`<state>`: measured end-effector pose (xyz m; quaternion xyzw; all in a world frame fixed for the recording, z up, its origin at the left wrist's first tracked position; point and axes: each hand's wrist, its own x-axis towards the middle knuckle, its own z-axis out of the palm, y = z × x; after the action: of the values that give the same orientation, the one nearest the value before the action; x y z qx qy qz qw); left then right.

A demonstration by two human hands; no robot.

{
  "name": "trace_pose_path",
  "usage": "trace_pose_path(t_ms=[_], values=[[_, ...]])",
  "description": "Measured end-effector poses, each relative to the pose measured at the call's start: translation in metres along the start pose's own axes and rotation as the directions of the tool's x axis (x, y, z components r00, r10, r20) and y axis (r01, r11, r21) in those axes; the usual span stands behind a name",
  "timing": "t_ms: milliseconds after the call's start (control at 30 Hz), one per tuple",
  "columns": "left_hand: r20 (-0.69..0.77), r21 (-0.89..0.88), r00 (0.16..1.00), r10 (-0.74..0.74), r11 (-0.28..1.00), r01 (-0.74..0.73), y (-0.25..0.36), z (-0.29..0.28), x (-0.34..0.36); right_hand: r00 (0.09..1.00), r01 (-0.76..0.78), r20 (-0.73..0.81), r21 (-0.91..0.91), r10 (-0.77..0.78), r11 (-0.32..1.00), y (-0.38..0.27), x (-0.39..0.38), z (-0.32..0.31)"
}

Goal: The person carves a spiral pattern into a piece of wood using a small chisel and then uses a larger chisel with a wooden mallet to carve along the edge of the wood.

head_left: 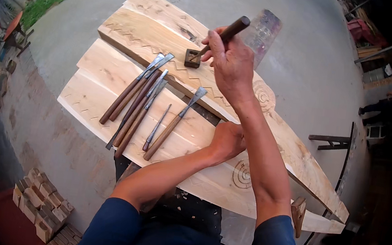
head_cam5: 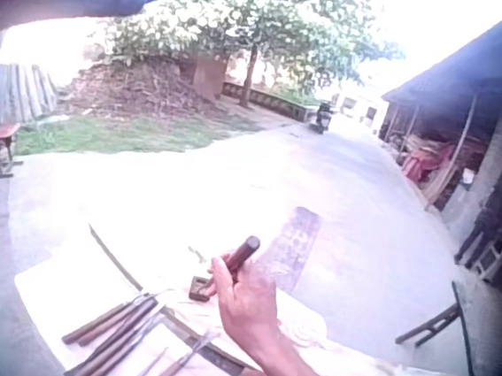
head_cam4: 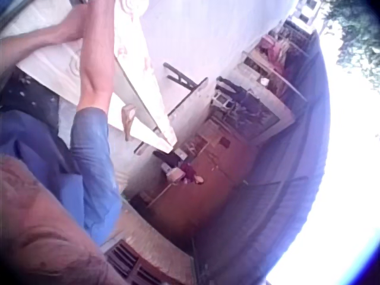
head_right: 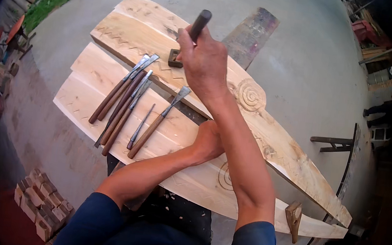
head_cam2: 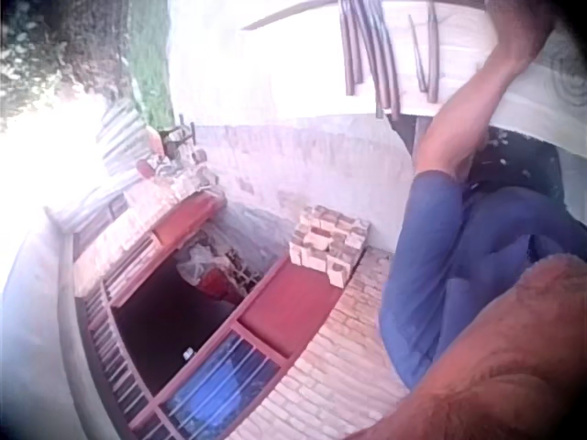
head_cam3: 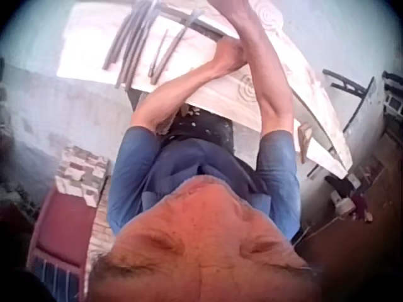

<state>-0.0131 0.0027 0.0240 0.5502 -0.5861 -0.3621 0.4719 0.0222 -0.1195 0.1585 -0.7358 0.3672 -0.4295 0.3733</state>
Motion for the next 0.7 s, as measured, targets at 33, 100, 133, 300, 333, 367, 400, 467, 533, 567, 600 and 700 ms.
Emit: trace_pose_path(t_ms=[33, 100, 133, 300, 333, 367, 400, 467, 533, 567, 600, 700], values=[[0.01, -0.061, 1.0, -0.004, 0.998, 0.005, 0.005, 0.009, -0.001, 0.999, 0.033, 0.001, -0.004, -0.033, 0.999, 0.007, -0.004, -0.006], [0.004, -0.206, 1.0, -0.03, 0.978, 0.03, -0.025, 0.01, -0.007, 0.989, 0.144, 0.038, -0.145, -0.14, 0.979, 0.001, -0.002, 0.02], [0.024, -0.292, 0.997, -0.078, 0.953, 0.081, -0.034, 0.008, -0.004, 0.964, 0.265, 0.05, -0.269, -0.261, 0.926, -0.001, -0.004, 0.035], [0.199, -0.223, 0.967, -0.156, 0.954, 0.2, -0.038, -0.004, -0.002, 0.893, 0.431, -0.08, -0.135, -0.444, 0.892, 0.013, -0.038, 0.033], [0.225, -0.221, 0.962, -0.155, 0.953, 0.206, -0.035, -0.005, -0.006, 0.898, 0.414, -0.096, -0.149, -0.43, 0.898, 0.006, -0.051, 0.016], [0.235, -0.245, 0.953, -0.191, 0.937, 0.249, -0.033, -0.008, -0.01, 0.865, 0.439, -0.127, -0.282, -0.486, 0.853, 0.001, -0.068, -0.001], [0.25, -0.267, 0.943, -0.218, 0.921, 0.284, -0.027, -0.007, -0.01, 0.823, 0.449, -0.15, -0.418, -0.547, 0.79, -0.004, -0.083, -0.023], [0.047, -0.403, 0.995, -0.09, 0.91, 0.101, -0.007, 0.017, -0.016, 0.768, 0.402, -0.169, -0.625, -0.618, 0.669, 0.0, -0.12, -0.082], [0.134, 0.065, 0.984, 0.119, 0.99, -0.129, -0.036, -0.01, -0.008, 0.788, 0.268, -0.245, -0.688, -0.564, 0.675, 0.028, -0.155, -0.118], [0.138, -0.166, 0.99, -0.023, 0.985, 0.046, -0.027, -0.006, -0.007, 0.812, 0.176, -0.258, -0.747, -0.524, 0.641, 0.043, -0.178, -0.138], [0.135, -0.184, 0.989, -0.065, 0.979, 0.089, -0.024, -0.004, -0.006, 0.827, 0.081, -0.301, -0.771, -0.474, 0.632, 0.053, -0.202, -0.155], [0.114, -0.15, 0.987, -0.115, 0.98, 0.132, -0.028, -0.008, 0.001, 0.845, -0.094, -0.369, -0.814, -0.386, 0.573, 0.07, -0.262, -0.185]])
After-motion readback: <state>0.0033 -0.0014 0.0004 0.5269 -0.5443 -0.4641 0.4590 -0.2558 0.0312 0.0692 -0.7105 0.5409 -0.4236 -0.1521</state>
